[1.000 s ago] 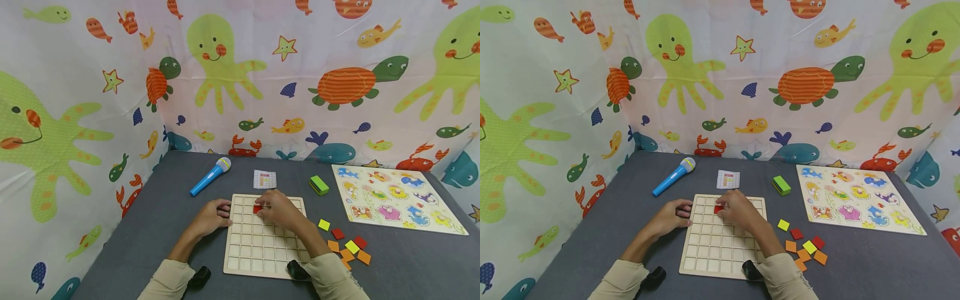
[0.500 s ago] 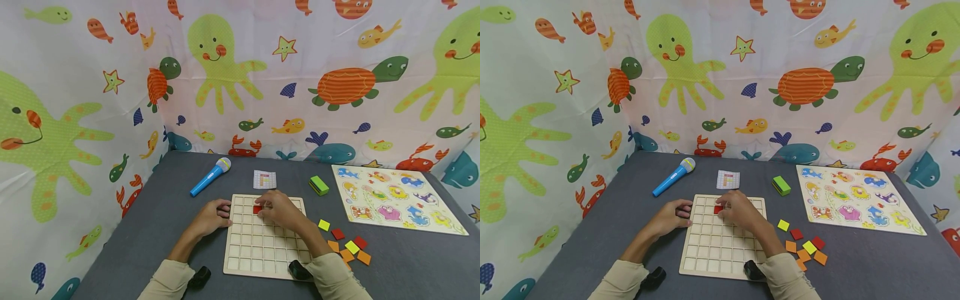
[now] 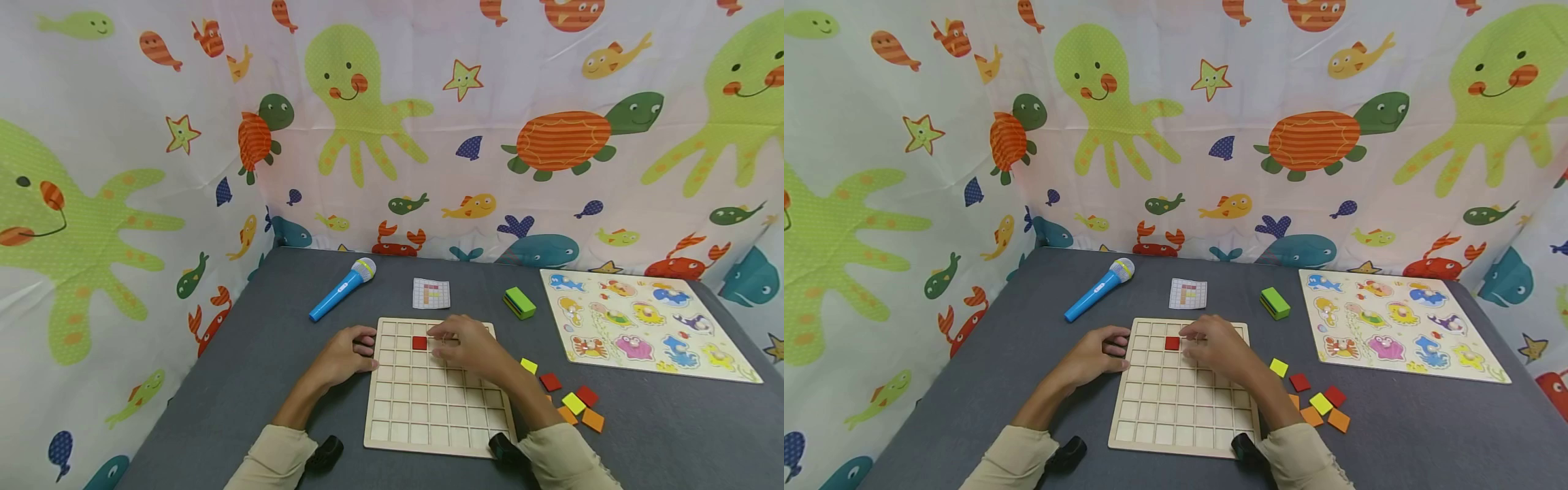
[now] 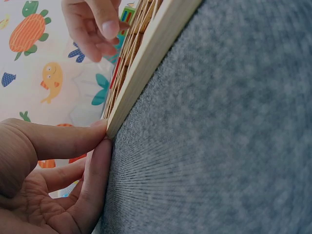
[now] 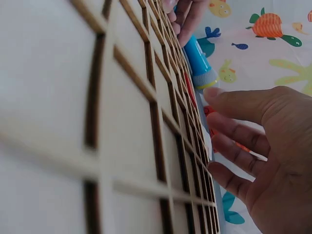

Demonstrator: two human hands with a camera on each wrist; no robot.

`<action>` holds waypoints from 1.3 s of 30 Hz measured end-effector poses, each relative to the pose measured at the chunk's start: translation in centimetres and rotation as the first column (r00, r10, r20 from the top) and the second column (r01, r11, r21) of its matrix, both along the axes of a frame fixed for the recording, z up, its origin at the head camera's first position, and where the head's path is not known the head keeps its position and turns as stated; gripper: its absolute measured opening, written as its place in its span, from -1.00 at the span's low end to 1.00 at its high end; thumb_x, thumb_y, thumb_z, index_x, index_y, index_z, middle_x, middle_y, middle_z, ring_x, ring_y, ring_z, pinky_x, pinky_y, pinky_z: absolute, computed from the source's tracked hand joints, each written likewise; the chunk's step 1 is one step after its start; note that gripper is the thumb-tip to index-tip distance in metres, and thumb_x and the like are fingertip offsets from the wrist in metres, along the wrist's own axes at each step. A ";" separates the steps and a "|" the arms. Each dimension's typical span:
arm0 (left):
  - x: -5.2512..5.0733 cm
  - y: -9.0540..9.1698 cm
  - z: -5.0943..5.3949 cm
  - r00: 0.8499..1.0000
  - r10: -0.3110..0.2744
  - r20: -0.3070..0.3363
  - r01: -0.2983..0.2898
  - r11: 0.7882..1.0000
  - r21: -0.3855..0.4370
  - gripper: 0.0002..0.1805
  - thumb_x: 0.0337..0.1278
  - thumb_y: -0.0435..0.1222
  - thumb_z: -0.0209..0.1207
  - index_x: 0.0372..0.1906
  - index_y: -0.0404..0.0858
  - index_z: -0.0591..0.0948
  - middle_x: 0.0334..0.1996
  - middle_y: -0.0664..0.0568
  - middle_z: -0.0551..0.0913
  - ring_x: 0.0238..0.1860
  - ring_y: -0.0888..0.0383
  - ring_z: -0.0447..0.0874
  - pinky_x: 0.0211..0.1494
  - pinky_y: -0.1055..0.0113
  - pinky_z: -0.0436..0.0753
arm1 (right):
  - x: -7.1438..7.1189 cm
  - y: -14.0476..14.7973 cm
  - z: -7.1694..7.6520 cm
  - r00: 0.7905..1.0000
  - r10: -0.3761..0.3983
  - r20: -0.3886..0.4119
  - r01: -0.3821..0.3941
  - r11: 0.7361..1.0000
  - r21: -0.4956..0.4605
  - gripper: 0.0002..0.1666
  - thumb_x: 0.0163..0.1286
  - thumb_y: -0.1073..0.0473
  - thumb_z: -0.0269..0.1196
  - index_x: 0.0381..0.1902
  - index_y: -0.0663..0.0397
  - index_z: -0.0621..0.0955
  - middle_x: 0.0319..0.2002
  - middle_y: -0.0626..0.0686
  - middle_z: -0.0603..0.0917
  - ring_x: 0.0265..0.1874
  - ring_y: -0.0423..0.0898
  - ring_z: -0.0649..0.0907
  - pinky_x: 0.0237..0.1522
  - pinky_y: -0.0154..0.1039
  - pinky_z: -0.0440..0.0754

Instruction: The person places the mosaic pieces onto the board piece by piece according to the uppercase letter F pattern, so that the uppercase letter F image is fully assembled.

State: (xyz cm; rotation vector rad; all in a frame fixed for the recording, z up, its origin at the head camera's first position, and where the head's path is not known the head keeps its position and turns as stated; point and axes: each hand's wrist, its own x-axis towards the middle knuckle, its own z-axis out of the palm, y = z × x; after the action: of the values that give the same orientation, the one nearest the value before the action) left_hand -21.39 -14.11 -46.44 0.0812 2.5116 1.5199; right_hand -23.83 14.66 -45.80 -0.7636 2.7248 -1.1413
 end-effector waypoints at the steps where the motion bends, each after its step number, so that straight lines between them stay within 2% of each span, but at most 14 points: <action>1: 0.0 0.0 0.0 1.000 -0.001 -0.003 0.001 1.000 0.003 -0.34 0.07 -0.51 0.49 0.34 -0.37 0.58 0.05 -0.11 0.65 0.06 0.04 0.71 0.11 0.12 0.73 | 0.1 0.2 0.1 1.000 -0.001 -0.004 0.001 1.000 -0.004 -0.66 0.42 0.20 0.44 0.13 0.11 0.77 -0.04 0.00 0.75 0.00 -0.01 0.65 0.03 -0.03 0.66; 10: 0.0 0.0 0.1 1.000 -0.005 -0.008 0.005 1.000 0.008 -0.34 0.06 -0.52 0.49 0.33 -0.37 0.59 0.05 -0.12 0.64 0.06 0.04 0.72 0.09 0.13 0.74 | 1.4 2.7 0.6 1.000 -0.014 -0.022 0.014 1.000 0.009 -0.67 0.51 0.16 0.36 0.18 0.06 0.75 0.04 0.00 0.74 0.05 0.03 0.65 0.04 0.03 0.66; 17: 0.0 -0.1 0.0 1.000 -0.002 -0.008 0.002 1.000 0.001 -0.34 0.05 -0.52 0.49 0.32 -0.37 0.59 0.04 -0.11 0.65 0.06 0.04 0.72 0.09 0.13 0.74 | 2.2 4.7 1.2 0.998 -0.037 -0.057 0.040 0.998 0.045 -0.68 0.51 0.15 0.36 0.17 0.02 0.74 0.02 -0.04 0.73 0.01 0.01 0.62 -0.05 -0.08 0.64; 23: 0.0 0.1 0.1 1.000 0.001 -0.005 -0.001 1.000 -0.007 -0.35 0.06 -0.52 0.49 0.33 -0.37 0.59 0.04 -0.11 0.65 0.06 0.04 0.72 0.09 0.13 0.74 | 2.8 6.5 1.5 0.995 -0.048 -0.082 0.055 0.995 0.083 -0.66 0.49 0.14 0.39 0.18 0.01 0.74 -0.04 -0.04 0.71 -0.14 -0.03 0.59 -0.19 -0.22 0.58; 29: 0.0 0.1 0.0 1.000 0.000 -0.010 0.000 1.000 -0.003 -0.34 0.07 -0.52 0.48 0.33 -0.37 0.58 0.04 -0.11 0.65 0.06 0.04 0.72 0.09 0.13 0.74 | 3.3 8.5 1.5 0.992 -0.073 -0.104 0.086 0.988 0.131 -0.64 0.46 0.13 0.43 0.18 0.01 0.74 -0.03 -0.07 0.72 -0.07 -0.04 0.64 -0.15 -0.21 0.62; 35: 0.0 0.1 -0.1 1.000 0.004 -0.010 -0.004 1.000 0.001 -0.34 0.06 -0.52 0.48 0.33 -0.37 0.59 0.03 -0.11 0.65 0.05 0.05 0.72 0.08 0.14 0.74 | 3.8 10.1 1.4 0.989 -0.113 -0.092 0.126 0.980 0.152 -0.61 0.42 0.11 0.46 0.18 0.00 0.75 -0.01 -0.08 0.74 -0.02 -0.04 0.65 -0.09 -0.12 0.66; 39: 0.0 0.1 -0.2 1.000 0.006 -0.011 -0.006 1.000 0.001 -0.35 0.06 -0.52 0.48 0.32 -0.37 0.59 0.03 -0.11 0.65 0.05 0.05 0.72 0.08 0.14 0.74 | 4.2 11.3 1.2 0.989 -0.122 -0.086 0.134 0.979 0.154 -0.60 0.41 0.11 0.47 0.18 -0.03 0.75 -0.03 -0.13 0.74 -0.01 -0.05 0.67 -0.07 -0.16 0.68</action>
State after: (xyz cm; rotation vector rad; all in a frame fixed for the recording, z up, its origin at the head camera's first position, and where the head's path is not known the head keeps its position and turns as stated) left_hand -21.43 -14.04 -46.60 0.0818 2.5218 1.5265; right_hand -19.62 26.01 -44.58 -0.6313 2.9231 -0.9183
